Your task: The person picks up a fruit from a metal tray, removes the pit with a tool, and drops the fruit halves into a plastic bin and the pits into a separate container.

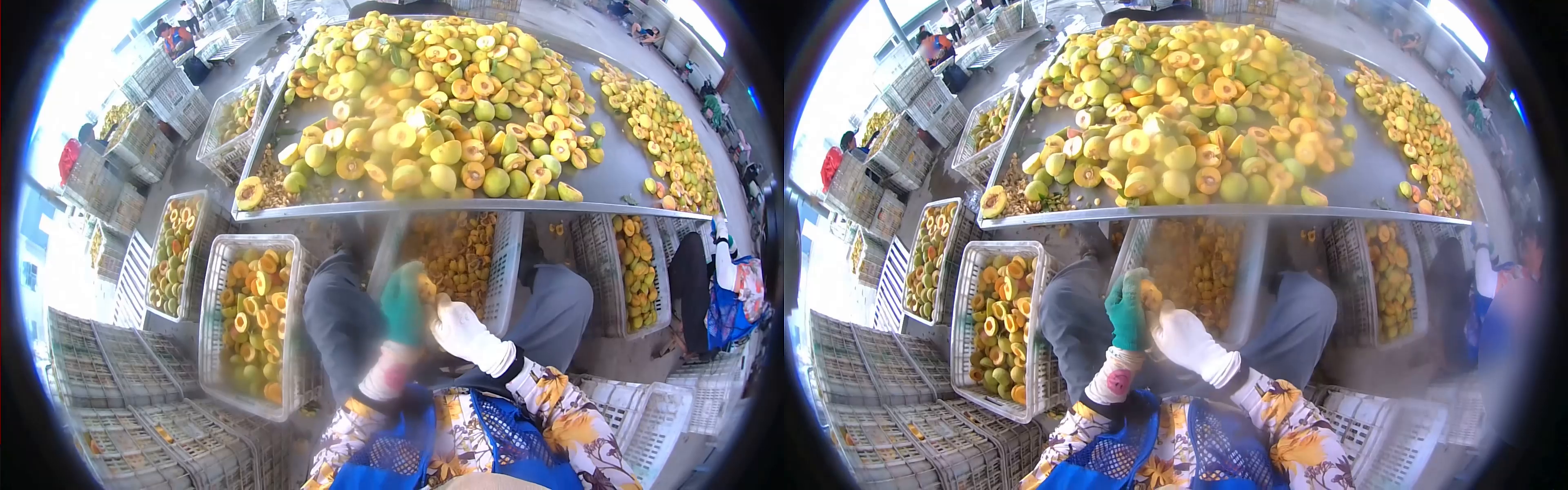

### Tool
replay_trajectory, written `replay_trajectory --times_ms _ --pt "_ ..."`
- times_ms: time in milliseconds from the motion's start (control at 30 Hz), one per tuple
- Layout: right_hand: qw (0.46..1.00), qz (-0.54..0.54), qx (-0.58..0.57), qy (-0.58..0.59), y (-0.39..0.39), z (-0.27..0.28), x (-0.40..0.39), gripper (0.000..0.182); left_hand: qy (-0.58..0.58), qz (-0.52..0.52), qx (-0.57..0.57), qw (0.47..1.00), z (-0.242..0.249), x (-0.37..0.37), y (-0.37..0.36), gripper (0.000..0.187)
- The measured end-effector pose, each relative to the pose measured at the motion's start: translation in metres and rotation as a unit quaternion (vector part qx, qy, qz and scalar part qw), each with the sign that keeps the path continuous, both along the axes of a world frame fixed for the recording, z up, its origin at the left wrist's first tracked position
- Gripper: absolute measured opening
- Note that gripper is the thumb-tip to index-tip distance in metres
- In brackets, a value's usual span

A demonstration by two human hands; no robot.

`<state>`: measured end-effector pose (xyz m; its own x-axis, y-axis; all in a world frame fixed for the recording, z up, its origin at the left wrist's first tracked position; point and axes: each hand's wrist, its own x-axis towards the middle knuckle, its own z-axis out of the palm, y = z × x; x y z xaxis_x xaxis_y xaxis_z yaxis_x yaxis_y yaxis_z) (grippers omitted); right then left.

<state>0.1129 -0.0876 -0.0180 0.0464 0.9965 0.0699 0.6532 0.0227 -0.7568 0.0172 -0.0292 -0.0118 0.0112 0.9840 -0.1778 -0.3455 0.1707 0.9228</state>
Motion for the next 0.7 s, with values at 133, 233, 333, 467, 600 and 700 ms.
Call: replay_trajectory --times_ms 133,233,333,467,600,700 --pt "0.957 -0.014 -0.202 0.208 0.005 0.022 -0.002 0.039 0.085 -0.082 0.101 0.988 -0.031 -0.012 0.019 0.024" --pt "0.839 -0.038 -0.344 0.419 0.008 0.040 -0.004 0.042 0.056 -0.171 0.025 0.983 -0.025 -0.023 0.027 0.025" --pt "0.730 0.007 -0.359 0.582 0.004 0.029 0.001 0.040 0.045 -0.160 0.015 0.986 -0.021 -0.019 0.025 0.023" --pt "0.549 0.025 -0.408 0.729 0.010 0.020 0.009 0.039 -0.019 -0.217 0.031 0.976 -0.021 -0.020 0.036 0.022" --pt "0.417 0.025 -0.314 0.852 0.004 0.040 -0.008 0.044 -0.013 -0.065 0.188 0.980 -0.030 -0.016 0.042 0.022" --pt "0.569 0.013 -0.261 0.780 0.006 0.042 -0.014 0.045 -0.268 0.167 -0.087 0.945 -0.004 -0.050 0.071 0.022"
